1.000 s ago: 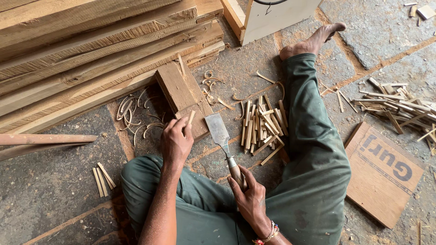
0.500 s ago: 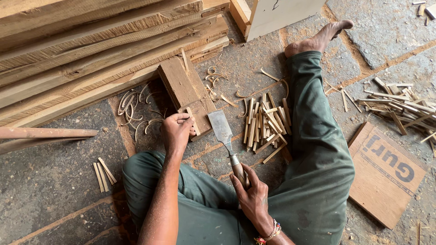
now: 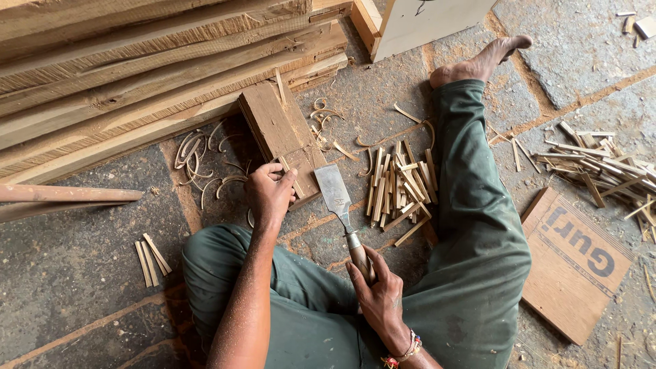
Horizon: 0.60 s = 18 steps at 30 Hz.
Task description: The person is sitting on the floor, using a chisel to carve small wooden pieces. They repeatedly strike the chisel with a mallet to shape the wood, creating wood shavings and small carved pieces.
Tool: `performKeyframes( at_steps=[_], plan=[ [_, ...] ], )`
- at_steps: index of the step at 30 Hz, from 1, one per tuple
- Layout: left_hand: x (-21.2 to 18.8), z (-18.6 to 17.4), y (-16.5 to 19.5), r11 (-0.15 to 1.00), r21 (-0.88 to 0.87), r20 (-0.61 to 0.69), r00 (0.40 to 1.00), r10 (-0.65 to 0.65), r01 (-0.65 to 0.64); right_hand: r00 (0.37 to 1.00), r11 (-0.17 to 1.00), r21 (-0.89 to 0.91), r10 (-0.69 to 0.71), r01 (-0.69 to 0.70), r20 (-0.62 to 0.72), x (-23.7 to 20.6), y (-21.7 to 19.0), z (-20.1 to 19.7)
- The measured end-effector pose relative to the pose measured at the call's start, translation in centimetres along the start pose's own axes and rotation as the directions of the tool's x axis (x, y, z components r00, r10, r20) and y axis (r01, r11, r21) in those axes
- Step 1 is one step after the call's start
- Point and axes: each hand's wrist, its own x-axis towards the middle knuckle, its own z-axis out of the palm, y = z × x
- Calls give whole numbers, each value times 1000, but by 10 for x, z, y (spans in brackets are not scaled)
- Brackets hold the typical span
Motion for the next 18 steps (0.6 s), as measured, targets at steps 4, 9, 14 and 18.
performKeyframes(
  at_steps=[4, 9, 14, 18],
  plan=[
    [-7, -9, -10, 934, 357, -89, 996, 1, 31, 999, 999, 16, -31, 32, -28, 0, -3, -1],
    [-33, -17, -30, 881, 349, -8, 940, 342, -318, 997, 1000, 4, -30, 30, -77, -1, -8, -3],
    [-39, -24, -23, 899, 309, 176, 947, 268, -312, 996, 1000, -3, -14, 13, -87, -1, -9, -3],
    [-42, -20, -14, 848, 334, 170, 911, 375, -412, 994, 1000, -7, -26, 26, -106, -1, -7, -1]
  ],
)
